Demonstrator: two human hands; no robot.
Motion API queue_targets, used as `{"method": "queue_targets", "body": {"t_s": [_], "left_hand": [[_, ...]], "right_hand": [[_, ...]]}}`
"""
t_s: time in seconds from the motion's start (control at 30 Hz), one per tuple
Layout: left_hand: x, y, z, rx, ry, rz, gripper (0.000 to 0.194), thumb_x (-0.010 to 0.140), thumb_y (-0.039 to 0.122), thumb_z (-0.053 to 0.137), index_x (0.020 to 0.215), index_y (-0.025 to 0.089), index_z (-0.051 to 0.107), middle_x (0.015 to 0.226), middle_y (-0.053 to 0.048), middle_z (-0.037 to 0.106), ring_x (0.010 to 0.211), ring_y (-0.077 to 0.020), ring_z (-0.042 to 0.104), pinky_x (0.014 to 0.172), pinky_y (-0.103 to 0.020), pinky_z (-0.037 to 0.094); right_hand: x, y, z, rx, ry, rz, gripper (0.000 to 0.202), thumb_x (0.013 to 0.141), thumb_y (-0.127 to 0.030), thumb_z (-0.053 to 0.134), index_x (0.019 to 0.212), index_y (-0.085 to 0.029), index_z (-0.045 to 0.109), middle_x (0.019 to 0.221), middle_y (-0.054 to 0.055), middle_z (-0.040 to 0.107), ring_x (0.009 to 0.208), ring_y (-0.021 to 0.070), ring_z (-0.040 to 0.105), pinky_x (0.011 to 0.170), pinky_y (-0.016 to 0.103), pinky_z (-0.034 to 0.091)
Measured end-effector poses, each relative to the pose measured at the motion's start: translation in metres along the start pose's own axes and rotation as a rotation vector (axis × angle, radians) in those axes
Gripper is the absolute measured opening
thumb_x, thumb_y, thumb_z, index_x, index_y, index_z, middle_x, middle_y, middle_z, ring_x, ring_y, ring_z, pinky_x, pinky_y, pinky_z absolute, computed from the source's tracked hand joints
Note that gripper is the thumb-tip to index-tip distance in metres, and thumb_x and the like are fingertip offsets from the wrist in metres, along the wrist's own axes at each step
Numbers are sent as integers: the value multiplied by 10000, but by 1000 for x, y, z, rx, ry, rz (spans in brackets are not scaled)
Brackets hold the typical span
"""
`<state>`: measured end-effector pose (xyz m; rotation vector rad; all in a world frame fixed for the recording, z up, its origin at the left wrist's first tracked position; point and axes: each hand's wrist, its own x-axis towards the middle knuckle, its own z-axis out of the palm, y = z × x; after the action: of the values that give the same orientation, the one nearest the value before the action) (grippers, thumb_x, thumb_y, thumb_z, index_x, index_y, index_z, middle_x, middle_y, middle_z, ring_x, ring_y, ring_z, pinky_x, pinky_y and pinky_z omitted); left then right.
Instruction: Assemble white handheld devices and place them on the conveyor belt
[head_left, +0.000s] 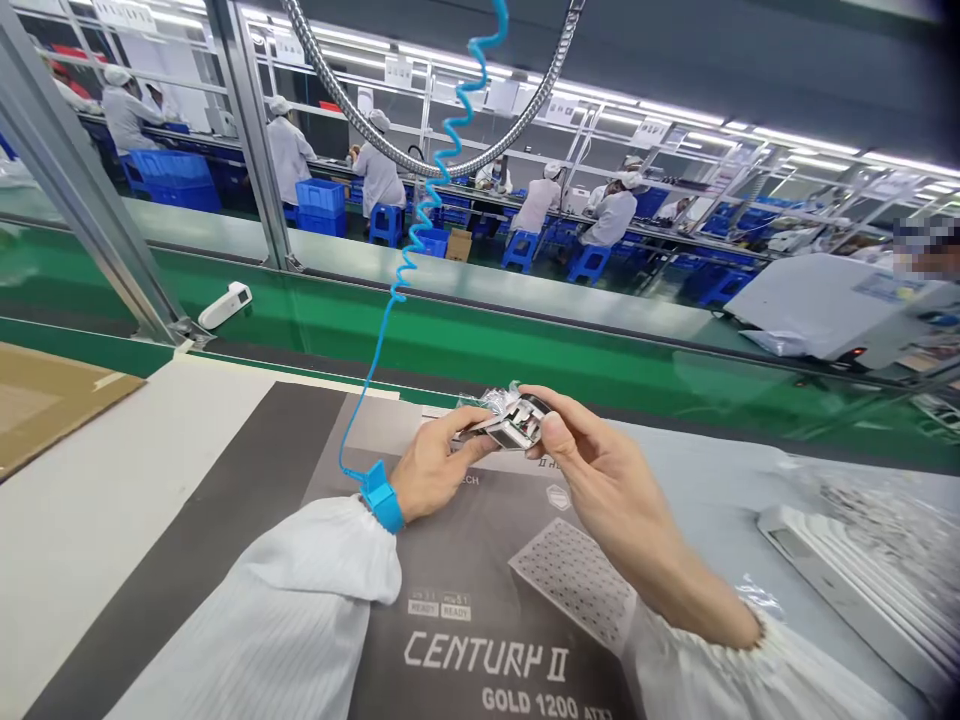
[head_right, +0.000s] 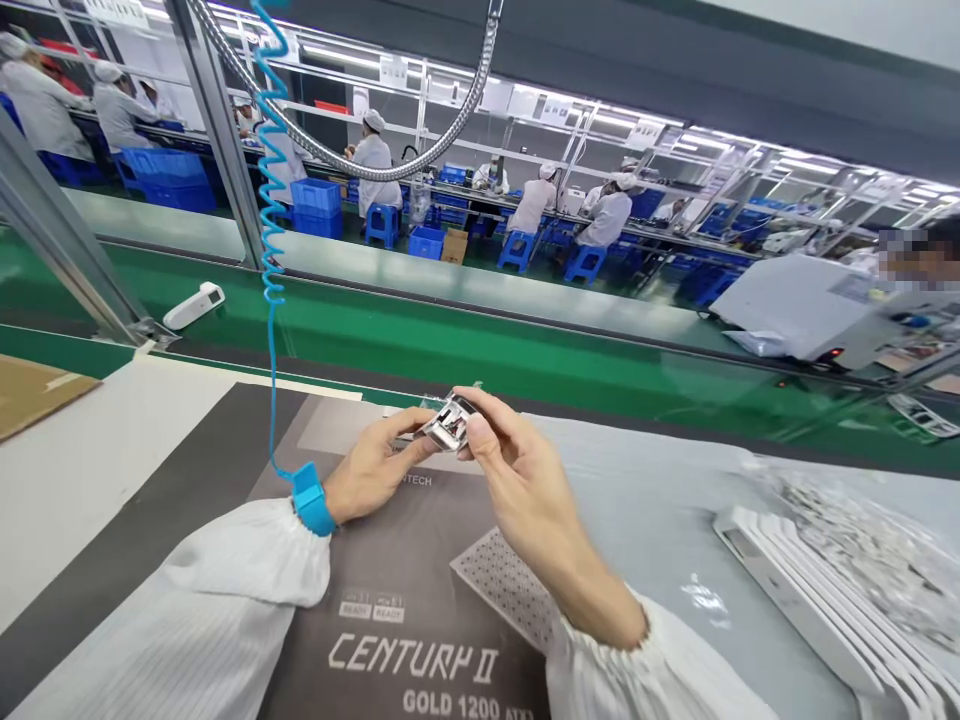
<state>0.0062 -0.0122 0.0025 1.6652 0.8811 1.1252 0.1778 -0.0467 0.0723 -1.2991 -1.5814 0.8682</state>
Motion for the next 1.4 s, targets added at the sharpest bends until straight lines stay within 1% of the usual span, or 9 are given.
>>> {"method": "queue_targets", "body": {"t_s": [0.43, 0.57, 0.67, 0.83, 1.03, 1.1, 1.2, 1.3, 1.4], "left_hand": [[-2, 6, 5, -31, 14, 43, 250, 933, 296, 566, 1153, 222, 658, 1201, -42, 683, 1135, -202, 607, 1011, -322, 446], [-4, 7, 5, 42, -15, 71, 297, 934, 287, 551, 1207, 244, 656, 1252, -36, 676, 1185, -211, 598, 1049, -335, 433], [-4, 7, 4, 142, -23, 10, 281, 940, 302, 528, 1179, 248, 666, 1154, -24, 716, 1069, -204, 645, 964, -323, 479], [-5, 8, 5, 368, 43, -59, 270, 934, 308, 512, 1140, 287, 686, 1066, 1, 735, 983, -209, 657, 885, -312, 488], [-4, 9, 5, 469, 79, -91, 267, 928, 322, 513, 1120, 291, 695, 1029, -27, 743, 957, -216, 670, 853, -302, 478], [-1, 6, 0, 512, 174, -199, 266, 930, 320, 504, 1110, 273, 695, 948, -42, 746, 906, -223, 677, 812, -301, 474], [2, 0, -9, 536, 311, -325, 282, 932, 322, 495, 1123, 238, 685, 898, -63, 740, 874, -233, 676, 773, -300, 462], [4, -2, -14, 539, 319, -335, 295, 932, 334, 493, 1134, 232, 682, 917, -68, 740, 888, -236, 669, 764, -299, 446], [2, 1, -9, 570, 260, -325, 303, 935, 344, 487, 1150, 250, 678, 912, -56, 741, 852, -232, 663, 724, -294, 422]], "right_hand": [[-19, 6, 4, -110, 81, -161, 317, 908, -489, 570, 1128, -306, 707, 1075, 65, 712, 913, 242, 664, 758, 376, 560], [-13, 19, 0, -114, 74, -124, 335, 921, -512, 536, 1149, -321, 689, 1078, 57, 712, 875, 236, 661, 759, 379, 543], [-3, 33, -7, -200, 123, -111, 357, 933, -506, 521, 1194, -302, 653, 1110, 59, 698, 841, 216, 639, 743, 367, 523], [6, 44, -15, -530, 220, -385, 228, 939, -420, 554, 1095, -289, 656, 1137, 69, 661, 867, 208, 607, 749, 367, 456], [7, 50, -1, -954, 202, -653, 145, 963, -232, 542, 854, -247, 637, 910, 7, 719, 845, 179, 584, 798, 373, 309], [8, 53, 4, -939, 118, -654, 180, 969, -203, 517, 815, -235, 604, 881, 2, 708, 837, 175, 569, 816, 369, 301], [20, 58, 4, -789, 77, -500, 163, 971, -192, 480, 832, -220, 559, 860, 9, 675, 802, 170, 560, 817, 357, 322], [40, 60, 1, -672, 162, -358, 147, 971, -243, 472, 857, -222, 563, 856, 19, 661, 796, 188, 563, 774, 345, 344], [55, 58, 5, -730, 115, -461, 146, 976, -316, 497, 956, -253, 627, 987, 33, 687, 904, 202, 577, 822, 361, 331]]}}
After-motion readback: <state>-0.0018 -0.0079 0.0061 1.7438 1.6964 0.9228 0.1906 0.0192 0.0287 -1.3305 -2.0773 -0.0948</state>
